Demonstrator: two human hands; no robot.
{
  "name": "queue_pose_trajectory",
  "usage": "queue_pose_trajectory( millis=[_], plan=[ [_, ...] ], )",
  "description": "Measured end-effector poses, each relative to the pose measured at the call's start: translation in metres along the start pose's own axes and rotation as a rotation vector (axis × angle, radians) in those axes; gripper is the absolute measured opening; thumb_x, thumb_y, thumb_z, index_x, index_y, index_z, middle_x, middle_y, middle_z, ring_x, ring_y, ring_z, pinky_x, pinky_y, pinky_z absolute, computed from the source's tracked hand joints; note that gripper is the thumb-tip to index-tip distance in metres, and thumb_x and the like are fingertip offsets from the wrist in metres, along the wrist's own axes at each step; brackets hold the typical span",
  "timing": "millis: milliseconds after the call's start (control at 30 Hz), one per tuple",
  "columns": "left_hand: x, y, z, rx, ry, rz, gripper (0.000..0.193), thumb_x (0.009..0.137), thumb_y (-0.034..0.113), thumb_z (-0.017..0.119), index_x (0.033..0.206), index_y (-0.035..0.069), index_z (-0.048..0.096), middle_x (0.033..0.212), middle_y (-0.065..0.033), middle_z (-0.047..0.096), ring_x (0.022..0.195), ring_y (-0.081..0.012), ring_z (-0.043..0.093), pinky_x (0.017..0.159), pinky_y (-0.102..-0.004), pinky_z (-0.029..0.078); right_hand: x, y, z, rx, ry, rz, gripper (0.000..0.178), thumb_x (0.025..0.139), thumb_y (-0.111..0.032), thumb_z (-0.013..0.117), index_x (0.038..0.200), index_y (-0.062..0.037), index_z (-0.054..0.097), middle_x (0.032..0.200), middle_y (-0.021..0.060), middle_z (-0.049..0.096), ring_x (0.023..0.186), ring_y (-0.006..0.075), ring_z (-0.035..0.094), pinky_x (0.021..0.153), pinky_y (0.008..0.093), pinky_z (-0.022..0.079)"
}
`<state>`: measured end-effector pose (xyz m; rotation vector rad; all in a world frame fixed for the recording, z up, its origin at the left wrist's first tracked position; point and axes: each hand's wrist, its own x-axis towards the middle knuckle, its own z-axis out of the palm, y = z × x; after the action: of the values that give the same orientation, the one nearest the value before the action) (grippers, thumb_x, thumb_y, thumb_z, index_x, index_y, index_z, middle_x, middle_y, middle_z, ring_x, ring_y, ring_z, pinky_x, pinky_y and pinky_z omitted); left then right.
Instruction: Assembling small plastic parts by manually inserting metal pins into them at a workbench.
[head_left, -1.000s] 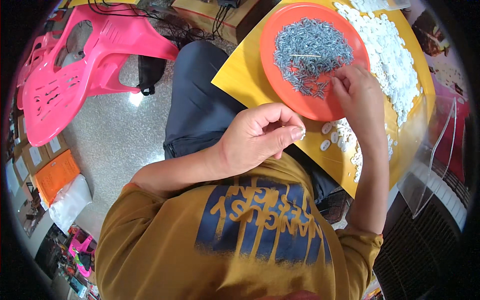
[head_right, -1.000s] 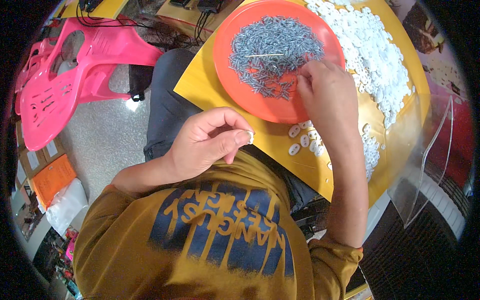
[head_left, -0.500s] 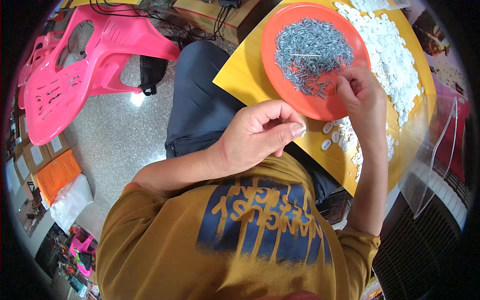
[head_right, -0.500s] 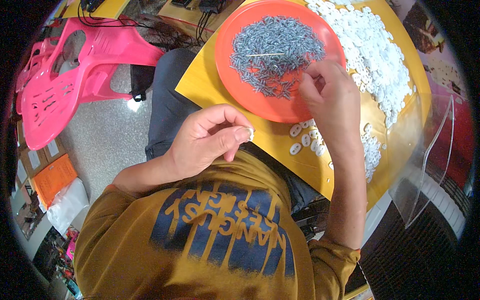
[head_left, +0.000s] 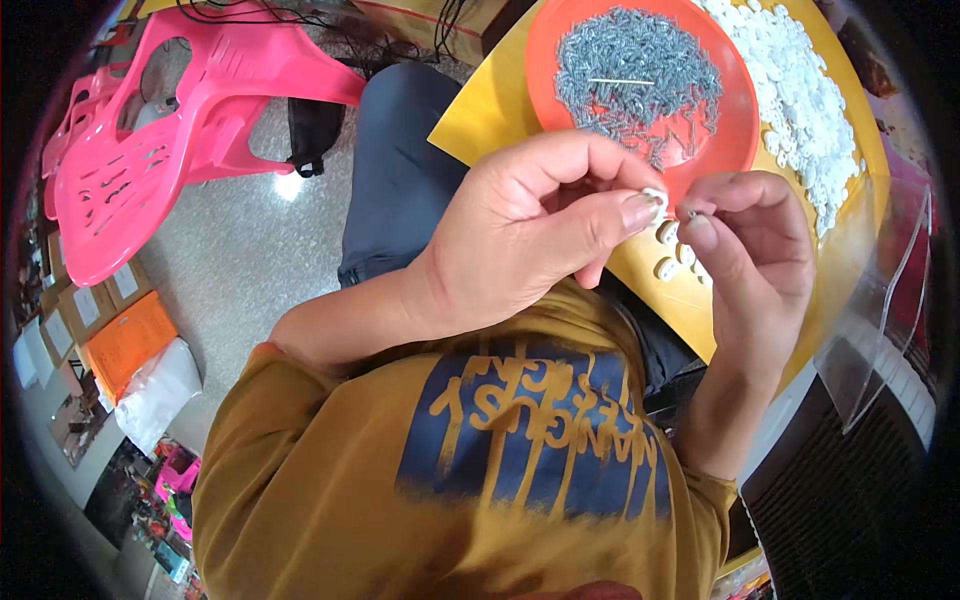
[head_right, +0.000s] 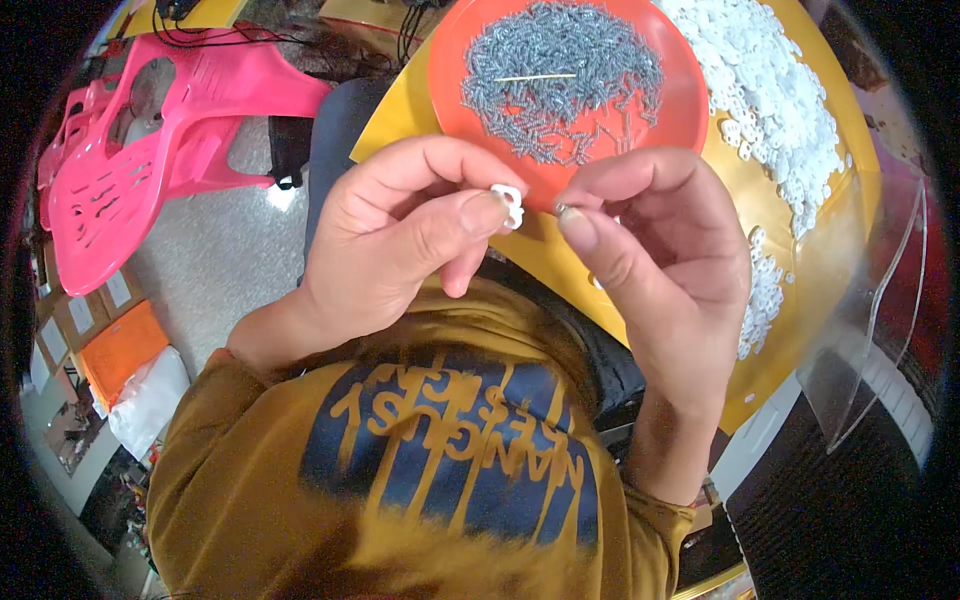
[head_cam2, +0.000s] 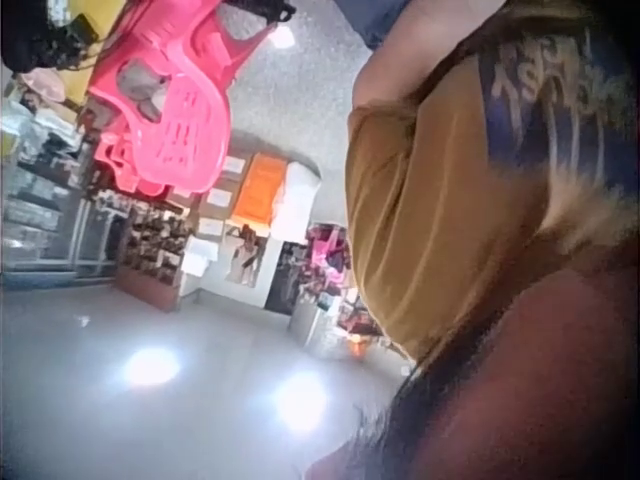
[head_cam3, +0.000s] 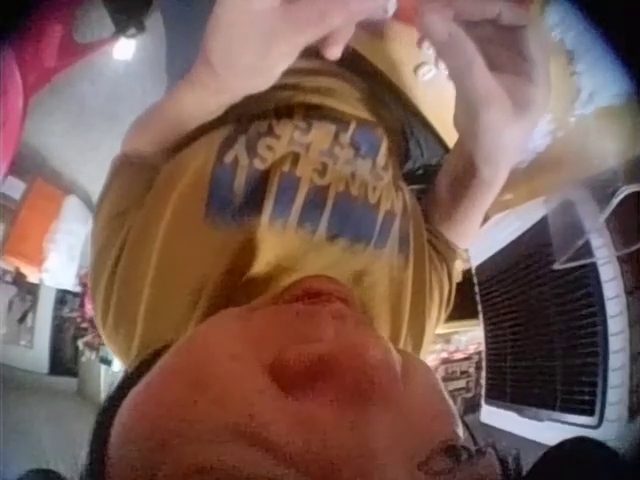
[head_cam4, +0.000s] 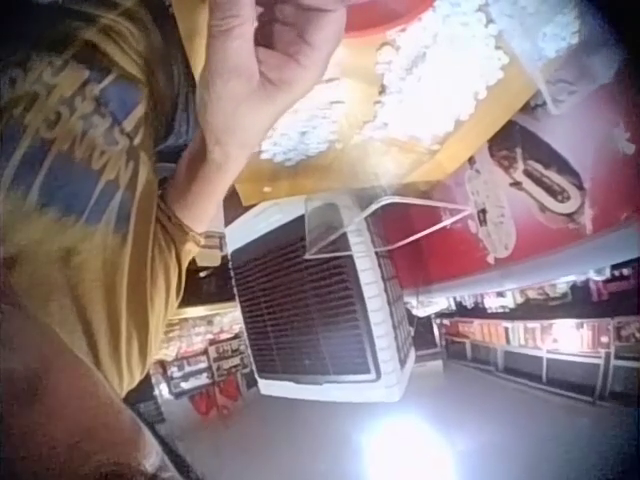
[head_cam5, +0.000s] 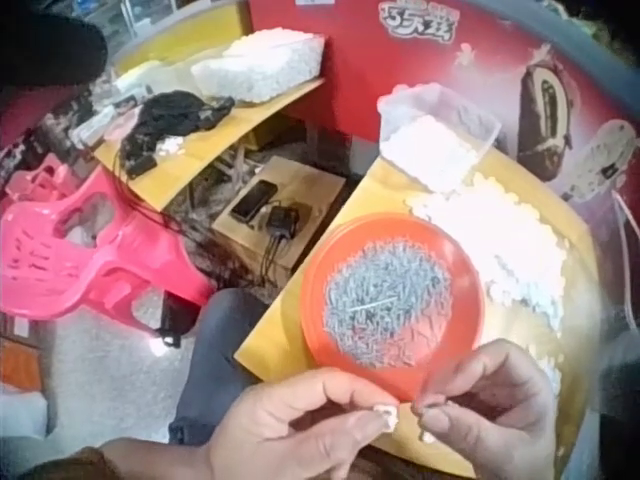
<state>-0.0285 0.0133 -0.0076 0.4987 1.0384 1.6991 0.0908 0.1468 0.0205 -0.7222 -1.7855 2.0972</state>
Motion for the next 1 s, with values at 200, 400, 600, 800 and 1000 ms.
queue_pose_trajectory(
  millis=[200,400,600,800,1000],
  plan=[
    [-0.003,0.001,0.008,0.043,-0.01,-0.008,0.018,0.084,0.007,0.051,0.098,-0.002,0.054,0.079,-0.0038,0.056,0.053,-0.0038,0.046,0.047,-0.0155,0.038,-0.014,-0.002,0.006,0.067,-0.021,-0.093,0.021,0.073,0.007,0.056,0.089,-0.0011,0.045,0.083,0.0088,0.053,0.076,0.0123,0.05,0.069,0.0232,0.041],
    [-0.005,-0.001,0.012,0.099,-0.028,-0.002,0.02,0.084,0.008,0.051,0.101,-0.002,0.054,0.081,-0.0036,0.057,0.054,-0.0036,0.046,0.048,-0.0155,0.038,-0.018,-0.001,0.003,0.011,-0.042,-0.102,0.021,0.073,0.009,0.056,0.088,-0.0007,0.045,0.083,0.0084,0.054,0.076,0.012,0.051,0.07,0.0233,0.042],
    [-0.007,-0.003,0.014,0.129,-0.04,-0.005,0.019,0.084,0.006,0.051,0.1,-0.002,0.054,0.081,-0.0031,0.057,0.055,-0.0029,0.046,0.048,-0.0149,0.038,-0.021,0.0,0.002,-0.018,-0.043,-0.13,0.02,0.073,0.008,0.056,0.087,-0.0003,0.045,0.082,0.0075,0.054,0.076,0.0114,0.051,0.07,0.0222,0.041],
    [-0.008,-0.003,0.014,0.162,-0.03,0.005,0.018,0.083,0.006,0.052,0.099,-0.001,0.055,0.082,-0.0026,0.057,0.055,-0.0021,0.046,0.048,-0.0141,0.038,-0.023,0.0,0.001,-0.063,-0.047,-0.133,0.019,0.073,0.009,0.056,0.086,-0.0002,0.045,0.082,0.0072,0.054,0.076,0.0105,0.051,0.07,0.0216,0.041],
    [-0.009,-0.003,0.014,0.198,-0.028,0.021,0.018,0.083,0.005,0.053,0.099,-0.001,0.055,0.085,-0.0032,0.056,0.056,-0.0016,0.046,0.049,-0.0136,0.038,-0.025,0.0,0.0,-0.139,-0.062,-0.18,0.019,0.074,0.009,0.056,0.088,0.0009,0.046,0.084,0.0074,0.054,0.078,0.0104,0.051,0.073,0.0211,0.04]
  ],
)
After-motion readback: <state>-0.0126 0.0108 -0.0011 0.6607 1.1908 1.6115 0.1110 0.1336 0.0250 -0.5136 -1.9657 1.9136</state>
